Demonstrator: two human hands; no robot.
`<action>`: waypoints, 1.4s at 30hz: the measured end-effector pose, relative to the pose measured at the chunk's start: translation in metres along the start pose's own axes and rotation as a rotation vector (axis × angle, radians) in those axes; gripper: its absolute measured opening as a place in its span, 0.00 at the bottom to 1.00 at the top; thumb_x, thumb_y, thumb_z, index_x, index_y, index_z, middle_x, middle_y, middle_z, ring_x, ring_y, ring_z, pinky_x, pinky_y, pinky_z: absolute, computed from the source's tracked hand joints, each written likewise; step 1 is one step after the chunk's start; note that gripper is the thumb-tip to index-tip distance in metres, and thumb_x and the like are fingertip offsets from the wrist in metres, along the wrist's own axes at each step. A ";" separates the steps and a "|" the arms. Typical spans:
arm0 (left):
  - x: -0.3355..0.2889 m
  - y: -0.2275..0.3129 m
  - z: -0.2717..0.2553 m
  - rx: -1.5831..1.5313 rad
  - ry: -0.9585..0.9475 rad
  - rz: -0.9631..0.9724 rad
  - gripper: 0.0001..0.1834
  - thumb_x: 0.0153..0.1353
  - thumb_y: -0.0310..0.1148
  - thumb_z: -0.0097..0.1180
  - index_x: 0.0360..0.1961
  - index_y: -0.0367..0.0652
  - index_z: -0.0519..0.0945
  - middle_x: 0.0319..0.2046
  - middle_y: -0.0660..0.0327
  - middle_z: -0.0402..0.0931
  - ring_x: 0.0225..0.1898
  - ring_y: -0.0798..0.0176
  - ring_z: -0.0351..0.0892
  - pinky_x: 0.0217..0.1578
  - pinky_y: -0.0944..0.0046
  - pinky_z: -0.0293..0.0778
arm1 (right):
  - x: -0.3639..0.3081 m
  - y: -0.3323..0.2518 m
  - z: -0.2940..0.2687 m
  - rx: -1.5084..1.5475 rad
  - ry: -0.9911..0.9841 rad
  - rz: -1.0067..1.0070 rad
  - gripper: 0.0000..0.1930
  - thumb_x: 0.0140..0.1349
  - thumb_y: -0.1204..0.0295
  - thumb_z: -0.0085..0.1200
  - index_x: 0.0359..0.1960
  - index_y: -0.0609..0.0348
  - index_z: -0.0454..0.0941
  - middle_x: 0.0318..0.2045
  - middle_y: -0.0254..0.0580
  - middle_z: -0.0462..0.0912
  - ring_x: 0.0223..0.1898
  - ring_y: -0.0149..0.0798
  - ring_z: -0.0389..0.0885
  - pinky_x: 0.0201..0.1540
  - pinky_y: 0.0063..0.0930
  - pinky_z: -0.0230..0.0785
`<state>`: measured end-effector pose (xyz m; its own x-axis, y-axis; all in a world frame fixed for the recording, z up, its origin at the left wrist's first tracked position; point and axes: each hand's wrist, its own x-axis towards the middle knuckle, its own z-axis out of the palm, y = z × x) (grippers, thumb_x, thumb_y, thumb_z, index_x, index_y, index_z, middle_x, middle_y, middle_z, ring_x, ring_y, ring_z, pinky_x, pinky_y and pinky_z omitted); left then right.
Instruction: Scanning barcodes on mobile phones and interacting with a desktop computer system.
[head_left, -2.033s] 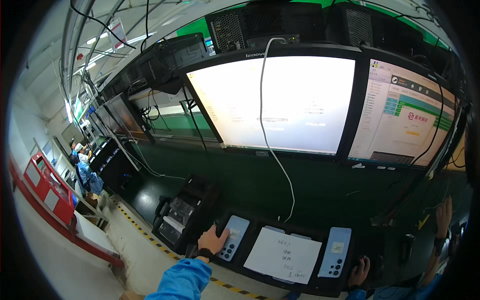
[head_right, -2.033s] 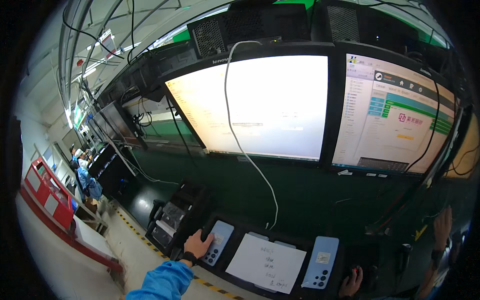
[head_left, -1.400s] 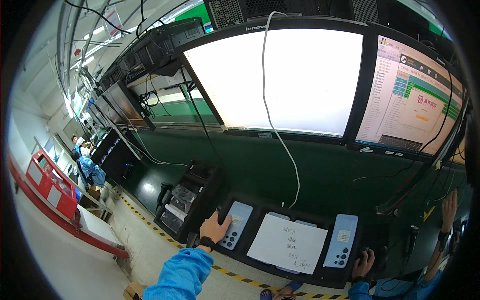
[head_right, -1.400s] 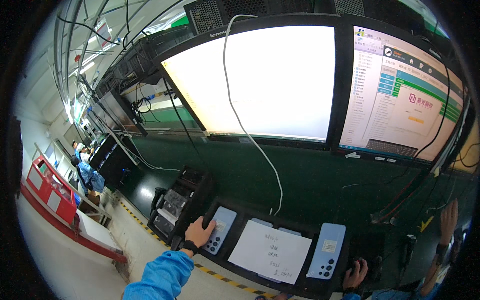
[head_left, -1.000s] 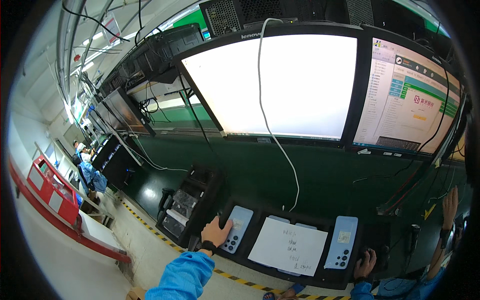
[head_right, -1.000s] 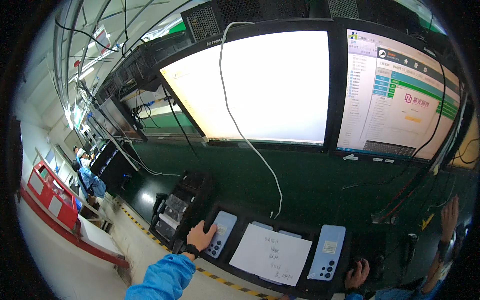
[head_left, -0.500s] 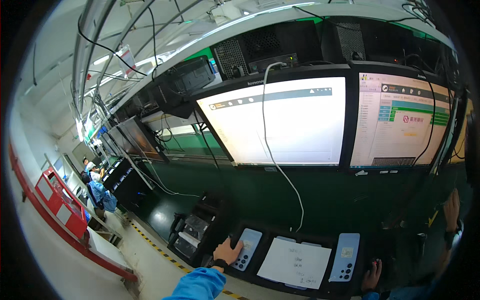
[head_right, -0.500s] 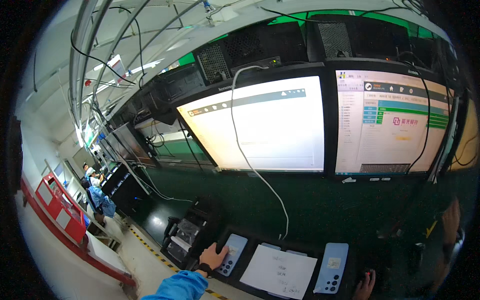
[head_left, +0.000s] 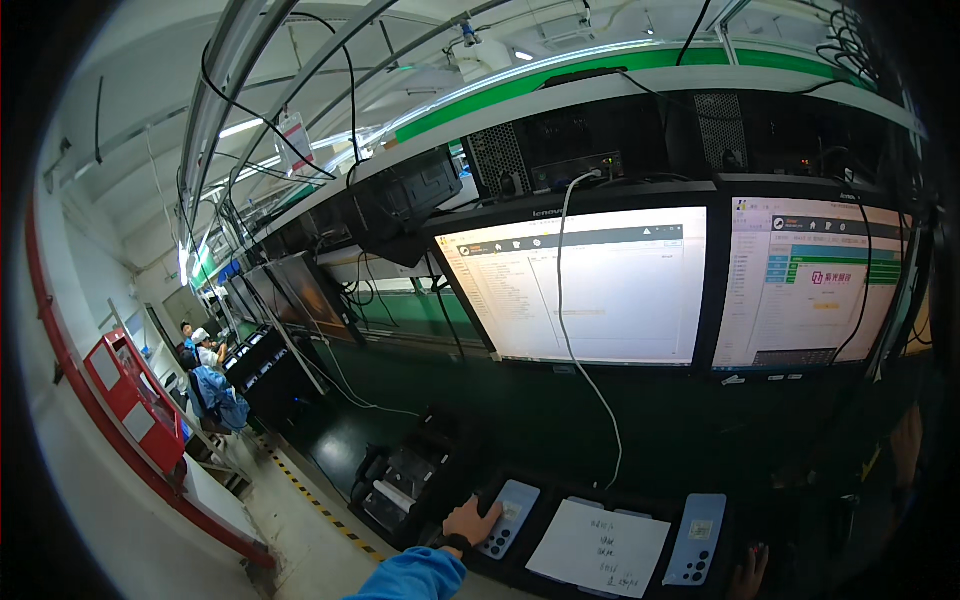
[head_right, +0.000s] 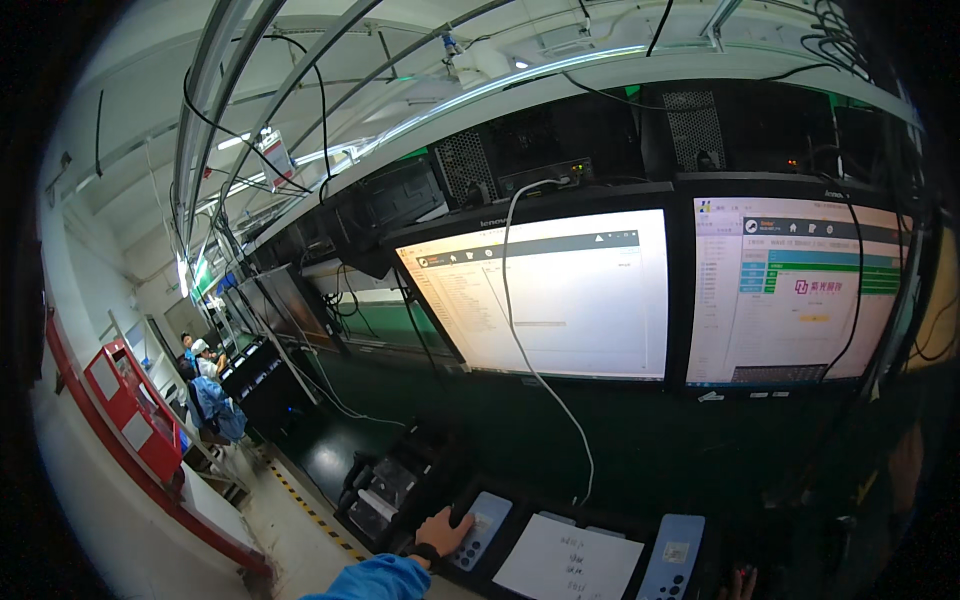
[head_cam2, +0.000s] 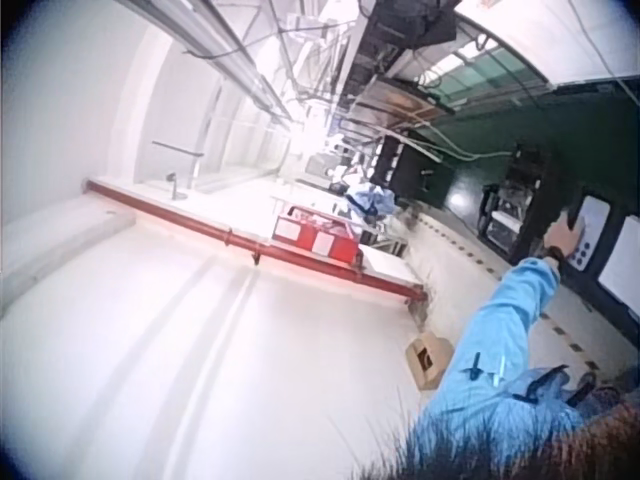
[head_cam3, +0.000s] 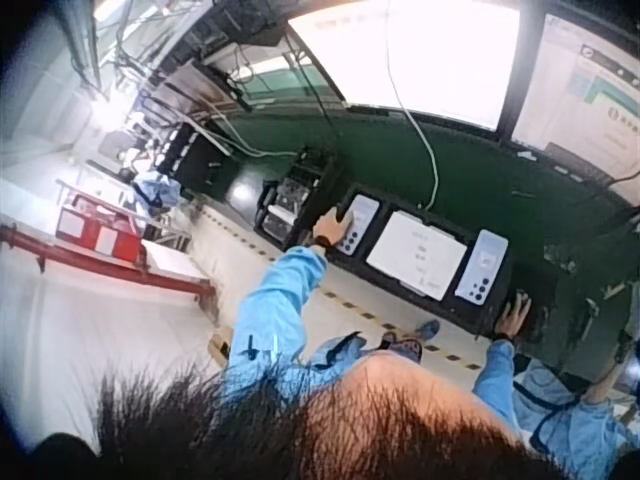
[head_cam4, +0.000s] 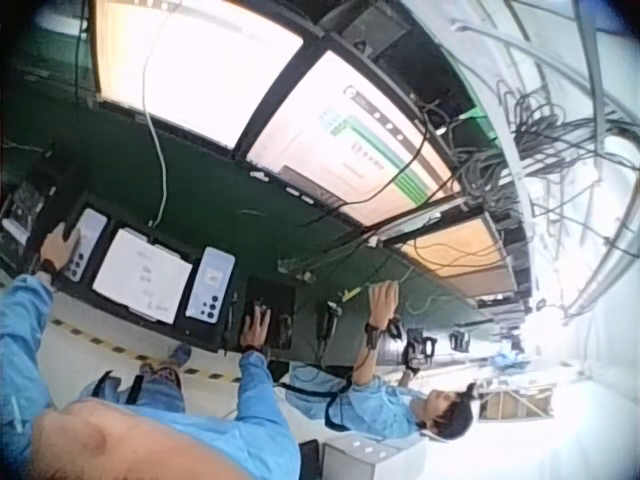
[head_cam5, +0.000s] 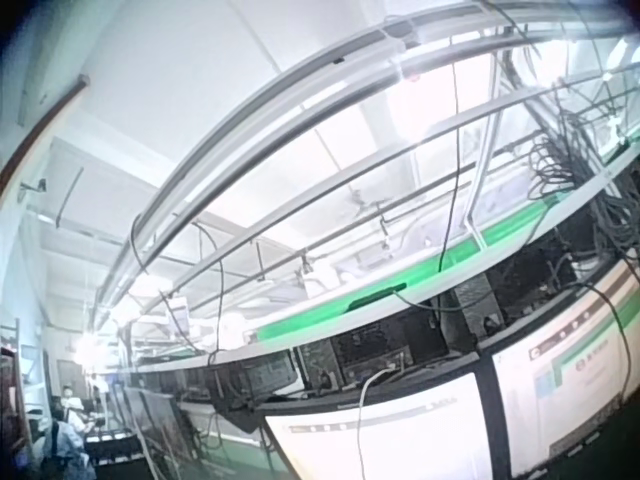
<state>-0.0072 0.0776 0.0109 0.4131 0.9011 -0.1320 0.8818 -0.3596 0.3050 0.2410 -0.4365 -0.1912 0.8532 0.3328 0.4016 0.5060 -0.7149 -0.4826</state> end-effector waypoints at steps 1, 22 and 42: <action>0.000 0.000 0.000 0.000 -0.001 0.000 0.43 0.53 0.69 0.46 0.56 0.43 0.74 0.42 0.43 0.80 0.46 0.41 0.79 0.48 0.49 0.74 | -0.001 0.003 0.002 0.010 0.007 0.001 0.21 0.65 0.74 0.48 0.60 0.53 0.68 0.64 0.60 0.60 0.64 0.59 0.61 0.64 0.43 0.58; -0.002 0.001 -0.002 0.010 -0.009 -0.002 0.42 0.52 0.68 0.47 0.56 0.43 0.74 0.41 0.43 0.80 0.45 0.40 0.80 0.47 0.48 0.74 | -0.001 -0.001 -0.005 -0.016 -0.005 -0.003 0.22 0.65 0.73 0.48 0.62 0.53 0.67 0.65 0.60 0.59 0.64 0.59 0.61 0.65 0.44 0.57; -0.002 0.003 0.000 0.009 0.019 -0.009 0.44 0.54 0.67 0.48 0.58 0.37 0.72 0.48 0.39 0.76 0.51 0.39 0.75 0.53 0.49 0.70 | -0.009 0.017 0.017 -0.022 0.047 0.160 0.25 0.48 0.84 0.46 0.52 0.61 0.71 0.63 0.60 0.62 0.63 0.59 0.62 0.64 0.43 0.59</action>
<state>-0.0056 0.0746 0.0124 0.4012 0.9085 -0.1171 0.8875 -0.3539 0.2951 0.2440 -0.4405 -0.2163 0.9156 0.1851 0.3570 0.3610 -0.7697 -0.5266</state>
